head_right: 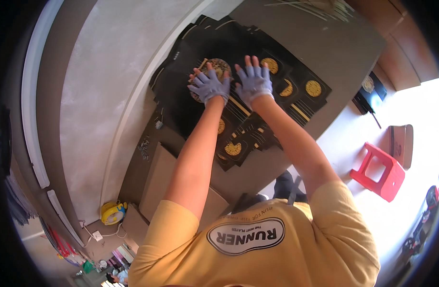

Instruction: The person places a black decorative box onto a flat piece of cardboard on a table. They then fold the cardboard flaps over the box to wrap it. The person repeats this wrapping process for multiple identical boxes throughout the video.

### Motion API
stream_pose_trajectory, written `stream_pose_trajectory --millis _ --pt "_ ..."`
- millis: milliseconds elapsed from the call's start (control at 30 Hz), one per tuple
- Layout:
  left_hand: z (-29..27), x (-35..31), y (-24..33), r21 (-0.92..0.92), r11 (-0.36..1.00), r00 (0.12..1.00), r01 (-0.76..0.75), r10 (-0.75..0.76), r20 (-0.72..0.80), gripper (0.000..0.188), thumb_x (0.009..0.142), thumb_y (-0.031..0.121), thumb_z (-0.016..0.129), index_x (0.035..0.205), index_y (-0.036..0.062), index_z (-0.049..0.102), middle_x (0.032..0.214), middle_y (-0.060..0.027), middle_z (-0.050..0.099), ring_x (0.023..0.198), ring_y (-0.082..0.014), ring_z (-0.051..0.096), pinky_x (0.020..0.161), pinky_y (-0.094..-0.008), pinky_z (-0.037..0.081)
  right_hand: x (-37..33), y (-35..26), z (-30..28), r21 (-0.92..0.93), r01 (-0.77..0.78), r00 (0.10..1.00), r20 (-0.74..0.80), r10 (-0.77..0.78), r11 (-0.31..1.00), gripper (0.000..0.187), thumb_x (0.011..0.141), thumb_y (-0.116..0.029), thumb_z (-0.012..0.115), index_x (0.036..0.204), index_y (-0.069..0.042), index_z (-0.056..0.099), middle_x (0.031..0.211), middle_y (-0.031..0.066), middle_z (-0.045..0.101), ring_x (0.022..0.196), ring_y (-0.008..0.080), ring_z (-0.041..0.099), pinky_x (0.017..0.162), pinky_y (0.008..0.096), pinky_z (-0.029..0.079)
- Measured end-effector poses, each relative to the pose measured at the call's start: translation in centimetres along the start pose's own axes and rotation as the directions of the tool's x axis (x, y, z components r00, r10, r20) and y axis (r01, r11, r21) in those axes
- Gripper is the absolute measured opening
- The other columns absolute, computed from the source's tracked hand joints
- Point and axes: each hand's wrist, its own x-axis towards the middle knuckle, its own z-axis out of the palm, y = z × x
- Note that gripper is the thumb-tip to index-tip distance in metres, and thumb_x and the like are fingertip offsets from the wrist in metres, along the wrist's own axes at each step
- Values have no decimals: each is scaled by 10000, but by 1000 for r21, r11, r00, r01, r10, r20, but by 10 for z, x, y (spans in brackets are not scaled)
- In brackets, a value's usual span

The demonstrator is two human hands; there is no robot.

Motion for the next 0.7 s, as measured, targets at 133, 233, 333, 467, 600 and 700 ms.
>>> stream_pose_trajectory --millis 133,233,333,467,600,700 --pt "-8 -7 -25 -225 973 996 -41 23 -84 795 909 682 268 1528 194 169 1567 -243 93 1449 -422 67 1135 -590 62 -30 -13 -20 45 127 973 -198 -116 991 572 879 -363 548 1402 -160 434 1536 145 271 1434 338 211 1147 539 170" --pt "-26 -29 -71 -445 868 942 -220 70 -328 753 939 614 317 1519 150 194 1565 -231 120 1447 -414 90 1144 -565 87 -109 -25 -38 241 343 872 -442 -212 908 531 749 -199 658 1271 -164 566 1465 132 400 1390 332 330 1123 544 266" --pt "-37 -88 -104 -415 780 811 -469 193 -553 621 991 448 394 1493 104 275 1550 -222 191 1425 -417 175 1143 -530 159 -192 -9 -16 355 577 778 -513 -363 736 538 608 -65 662 1143 -114 645 1414 163 461 1325 359 431 1070 535 352" --pt "25 -229 -213 -460 862 929 -213 32 -370 616 966 366 465 1492 106 277 1546 -217 204 1392 -445 236 1104 -552 244 -262 -66 4 643 614 724 -228 -651 458 318 718 -155 617 1025 -91 664 1100 135 618 1011 327 600 850 436 500" --pt "111 -383 -316 -249 968 974 -32 -25 -224 686 916 445 492 1494 137 287 1540 -228 210 1399 -435 231 1104 -584 216 -263 -164 42 398 438 815 204 -543 806 327 784 -238 591 1061 -64 608 1089 153 585 1025 325 581 806 452 518" --pt "150 -466 -388 -209 971 971 113 -153 -185 664 918 455 463 1485 147 304 1540 -230 200 1412 -425 207 1104 -601 195 -226 -232 91 168 282 953 64 -296 945 523 840 -333 567 1263 -44 466 1212 182 525 1148 340 519 897 443 496"
